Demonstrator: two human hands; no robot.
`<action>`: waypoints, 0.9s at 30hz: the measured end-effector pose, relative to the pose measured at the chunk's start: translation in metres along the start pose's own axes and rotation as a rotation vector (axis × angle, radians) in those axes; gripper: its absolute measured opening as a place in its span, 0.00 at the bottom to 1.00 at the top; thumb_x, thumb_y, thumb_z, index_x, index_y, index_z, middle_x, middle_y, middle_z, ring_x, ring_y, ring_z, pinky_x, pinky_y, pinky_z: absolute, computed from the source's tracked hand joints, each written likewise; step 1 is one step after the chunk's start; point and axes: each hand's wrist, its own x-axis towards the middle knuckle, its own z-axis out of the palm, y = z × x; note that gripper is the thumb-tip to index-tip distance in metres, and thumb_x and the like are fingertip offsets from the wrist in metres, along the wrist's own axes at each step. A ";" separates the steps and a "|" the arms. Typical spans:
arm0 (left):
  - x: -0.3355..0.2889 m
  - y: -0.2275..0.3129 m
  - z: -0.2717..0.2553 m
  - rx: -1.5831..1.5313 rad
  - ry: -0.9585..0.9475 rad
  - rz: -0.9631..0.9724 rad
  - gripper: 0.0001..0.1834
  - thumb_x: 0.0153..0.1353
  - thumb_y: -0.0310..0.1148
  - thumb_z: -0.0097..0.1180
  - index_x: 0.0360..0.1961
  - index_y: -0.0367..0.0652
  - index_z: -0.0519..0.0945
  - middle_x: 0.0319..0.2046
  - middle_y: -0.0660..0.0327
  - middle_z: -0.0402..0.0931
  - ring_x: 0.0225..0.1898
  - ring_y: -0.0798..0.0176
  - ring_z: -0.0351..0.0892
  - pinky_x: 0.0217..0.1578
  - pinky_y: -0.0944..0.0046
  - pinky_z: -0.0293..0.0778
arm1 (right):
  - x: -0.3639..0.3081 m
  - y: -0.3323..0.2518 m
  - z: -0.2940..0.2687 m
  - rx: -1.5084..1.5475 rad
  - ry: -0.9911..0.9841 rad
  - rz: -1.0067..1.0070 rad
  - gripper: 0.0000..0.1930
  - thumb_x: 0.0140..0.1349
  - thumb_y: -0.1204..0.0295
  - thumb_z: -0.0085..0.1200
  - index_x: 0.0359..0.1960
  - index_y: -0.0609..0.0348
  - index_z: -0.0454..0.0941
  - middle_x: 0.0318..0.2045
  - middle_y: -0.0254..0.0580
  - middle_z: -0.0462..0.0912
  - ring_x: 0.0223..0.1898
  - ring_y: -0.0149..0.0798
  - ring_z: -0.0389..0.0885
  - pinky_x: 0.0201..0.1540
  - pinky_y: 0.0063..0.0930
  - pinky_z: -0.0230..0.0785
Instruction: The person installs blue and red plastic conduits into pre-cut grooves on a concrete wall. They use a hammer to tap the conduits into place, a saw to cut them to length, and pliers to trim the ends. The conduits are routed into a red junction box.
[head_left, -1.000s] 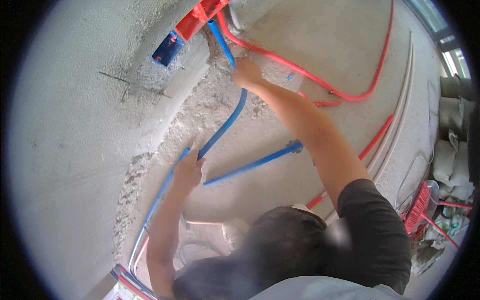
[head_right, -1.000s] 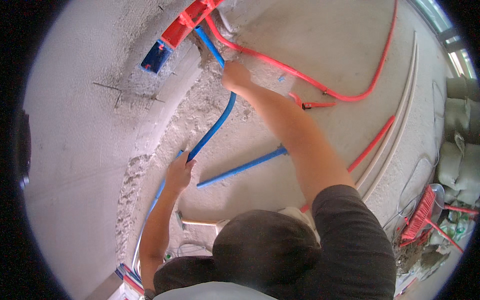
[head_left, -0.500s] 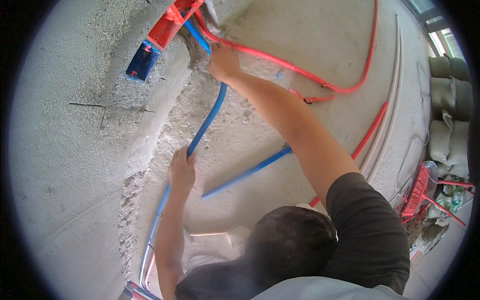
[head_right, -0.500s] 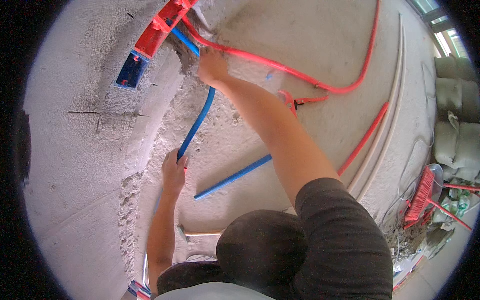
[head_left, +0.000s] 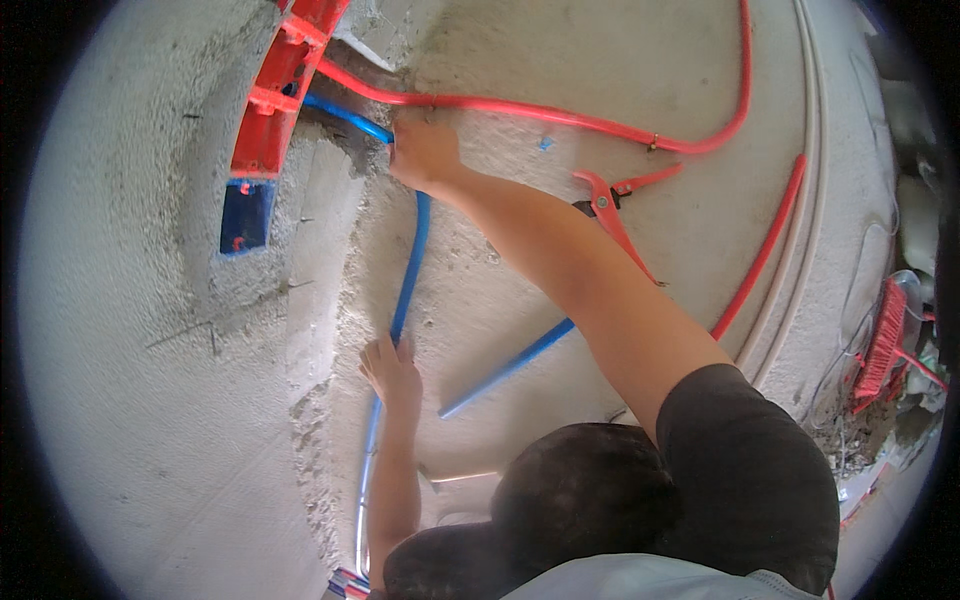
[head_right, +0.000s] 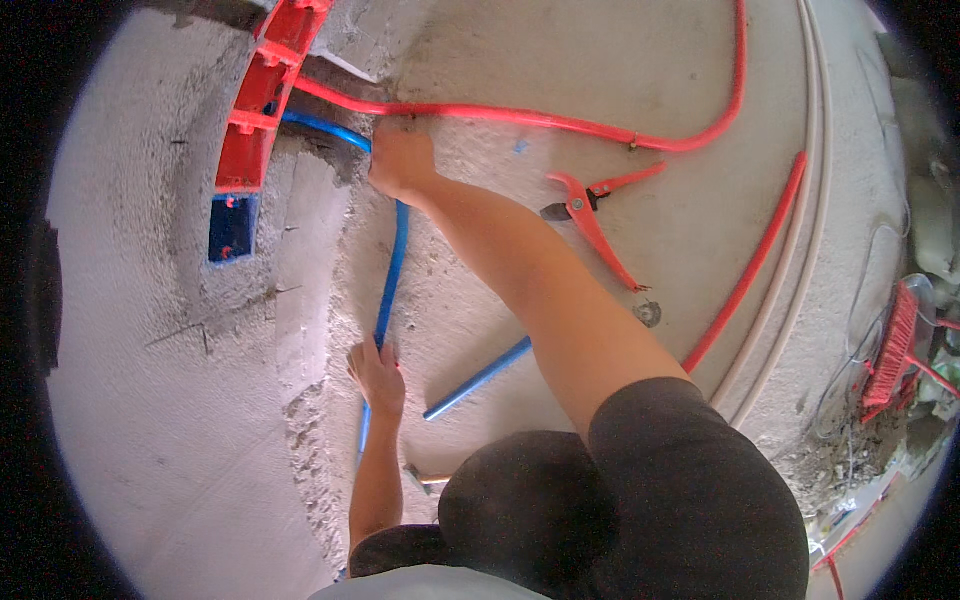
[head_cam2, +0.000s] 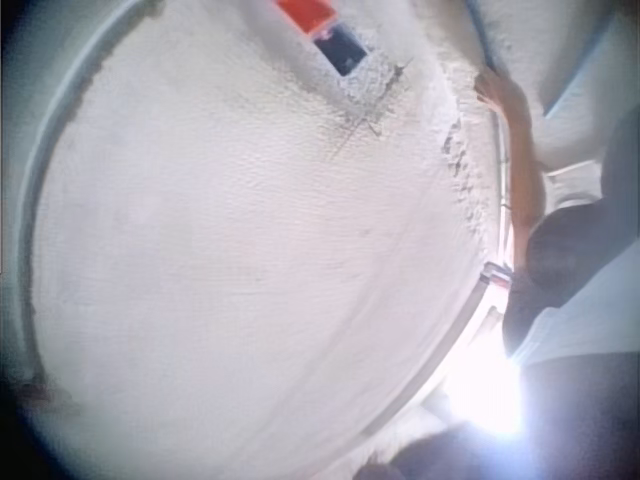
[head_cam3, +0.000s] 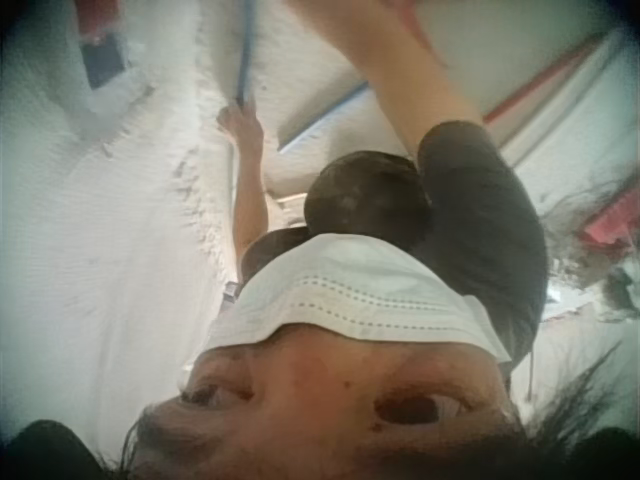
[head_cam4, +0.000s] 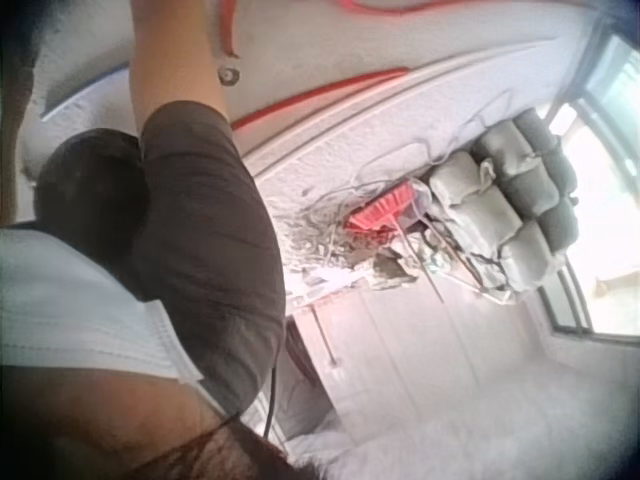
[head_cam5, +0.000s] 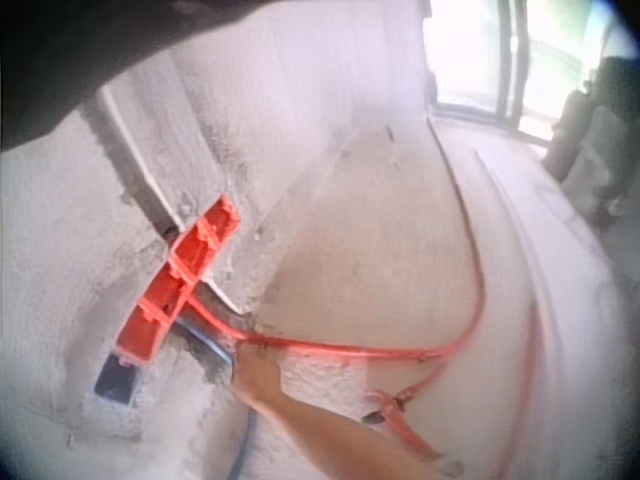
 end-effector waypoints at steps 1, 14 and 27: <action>-0.005 -0.002 0.001 0.024 0.017 0.009 0.23 0.69 0.34 0.63 0.63 0.40 0.79 0.50 0.48 0.75 0.56 0.40 0.71 0.61 0.41 0.64 | 0.001 -0.002 -0.003 -0.015 -0.027 -0.008 0.13 0.64 0.63 0.61 0.43 0.59 0.84 0.37 0.56 0.90 0.40 0.60 0.90 0.42 0.57 0.81; -0.036 0.001 -0.024 -0.115 -0.043 -0.157 0.28 0.69 0.22 0.57 0.70 0.27 0.71 0.55 0.37 0.76 0.57 0.36 0.72 0.61 0.42 0.67 | 0.027 -0.006 0.010 -0.255 -0.163 -0.163 0.10 0.59 0.64 0.60 0.35 0.47 0.94 0.38 0.40 0.93 0.41 0.46 0.92 0.34 0.49 0.74; -0.016 0.009 -0.048 -0.152 -0.031 -0.270 0.16 0.59 0.24 0.70 0.49 0.37 0.87 0.37 0.54 0.78 0.38 0.50 0.78 0.42 0.52 0.75 | 0.031 -0.002 0.008 -0.132 -0.072 -0.120 0.11 0.61 0.66 0.57 0.35 0.45 0.93 0.37 0.42 0.92 0.40 0.48 0.91 0.34 0.52 0.70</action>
